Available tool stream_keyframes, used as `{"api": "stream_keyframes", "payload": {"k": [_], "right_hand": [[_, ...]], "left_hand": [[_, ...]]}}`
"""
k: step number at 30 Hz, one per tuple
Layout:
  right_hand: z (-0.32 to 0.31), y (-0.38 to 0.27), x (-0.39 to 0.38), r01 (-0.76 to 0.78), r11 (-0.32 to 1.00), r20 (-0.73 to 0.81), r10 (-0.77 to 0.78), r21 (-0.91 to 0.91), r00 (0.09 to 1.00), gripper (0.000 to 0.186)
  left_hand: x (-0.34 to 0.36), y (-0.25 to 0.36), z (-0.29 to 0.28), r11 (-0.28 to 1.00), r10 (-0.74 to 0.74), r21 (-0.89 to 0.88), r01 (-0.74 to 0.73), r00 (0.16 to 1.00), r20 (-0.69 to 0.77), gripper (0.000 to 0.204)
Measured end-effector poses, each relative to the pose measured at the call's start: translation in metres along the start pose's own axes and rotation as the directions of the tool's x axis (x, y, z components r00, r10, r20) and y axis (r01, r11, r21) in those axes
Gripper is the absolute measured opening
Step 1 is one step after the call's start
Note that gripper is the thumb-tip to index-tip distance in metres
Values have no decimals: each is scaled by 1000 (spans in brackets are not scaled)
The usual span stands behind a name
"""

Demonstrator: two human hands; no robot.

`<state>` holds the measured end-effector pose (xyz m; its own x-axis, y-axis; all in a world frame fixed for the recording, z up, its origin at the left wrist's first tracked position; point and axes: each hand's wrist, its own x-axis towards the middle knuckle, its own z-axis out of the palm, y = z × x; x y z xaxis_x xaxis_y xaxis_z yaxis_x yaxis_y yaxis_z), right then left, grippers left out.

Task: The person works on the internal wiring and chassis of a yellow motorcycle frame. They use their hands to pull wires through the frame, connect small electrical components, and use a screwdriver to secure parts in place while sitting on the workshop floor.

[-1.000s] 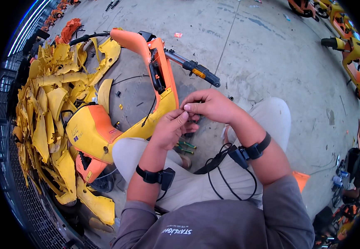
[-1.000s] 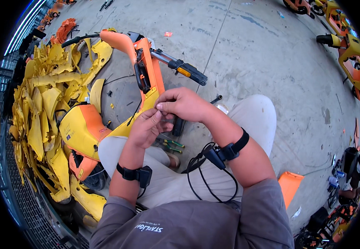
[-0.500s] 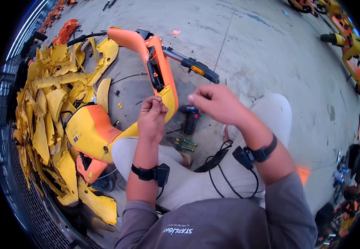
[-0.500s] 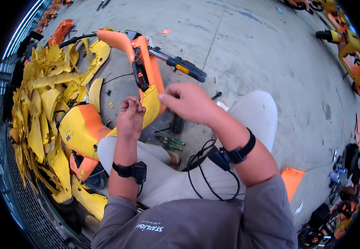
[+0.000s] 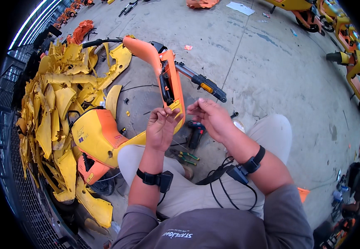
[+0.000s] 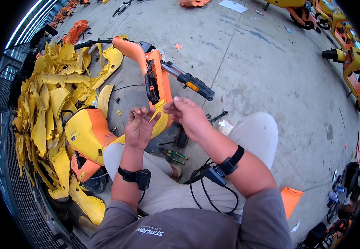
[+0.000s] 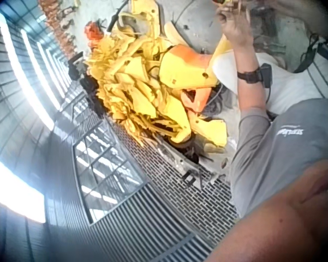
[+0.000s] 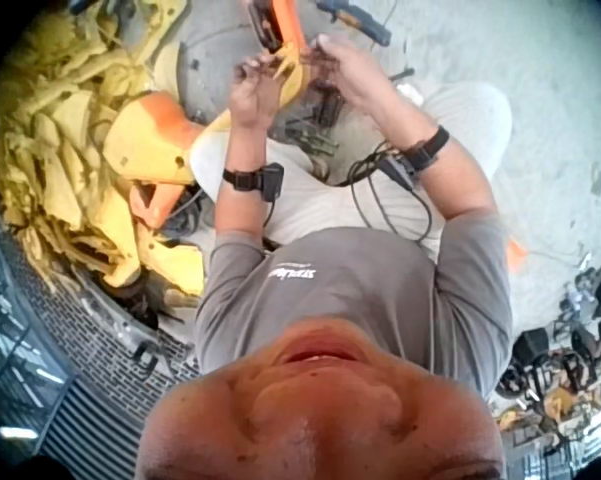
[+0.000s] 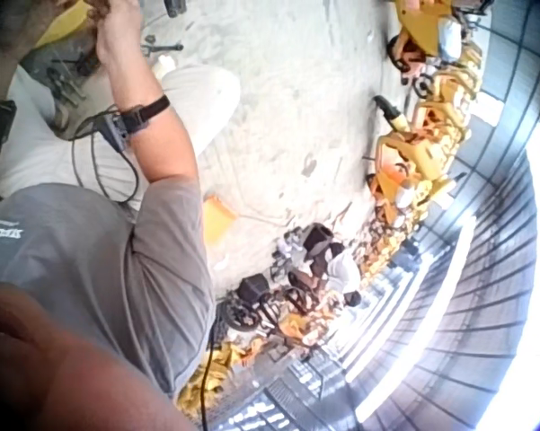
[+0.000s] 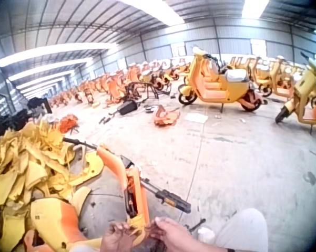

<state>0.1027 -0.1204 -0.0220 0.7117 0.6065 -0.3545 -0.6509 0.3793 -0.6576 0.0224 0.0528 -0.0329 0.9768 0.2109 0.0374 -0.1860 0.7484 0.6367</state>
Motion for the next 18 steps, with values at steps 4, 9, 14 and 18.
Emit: {"api": "stream_keyframes", "payload": {"k": [4,9,14,18], "right_hand": [[2,-17,-7,59,998,-68,-59,-12,996,22],[-20,-37,-9,158,985,-224,-171,-75,959,20],[-35,-63,-10,260,952,-312,-299,-162,902,19],[-32,-79,-18,282,944,-369,-326,-171,870,18]], "left_hand": [[1,7,-10,999,-41,35,39,999,32,8],[4,15,-17,993,-22,113,31,996,-82,11],[4,24,-20,967,8,250,41,981,-194,11],[-2,37,-25,924,18,372,94,958,-287,10]]}}
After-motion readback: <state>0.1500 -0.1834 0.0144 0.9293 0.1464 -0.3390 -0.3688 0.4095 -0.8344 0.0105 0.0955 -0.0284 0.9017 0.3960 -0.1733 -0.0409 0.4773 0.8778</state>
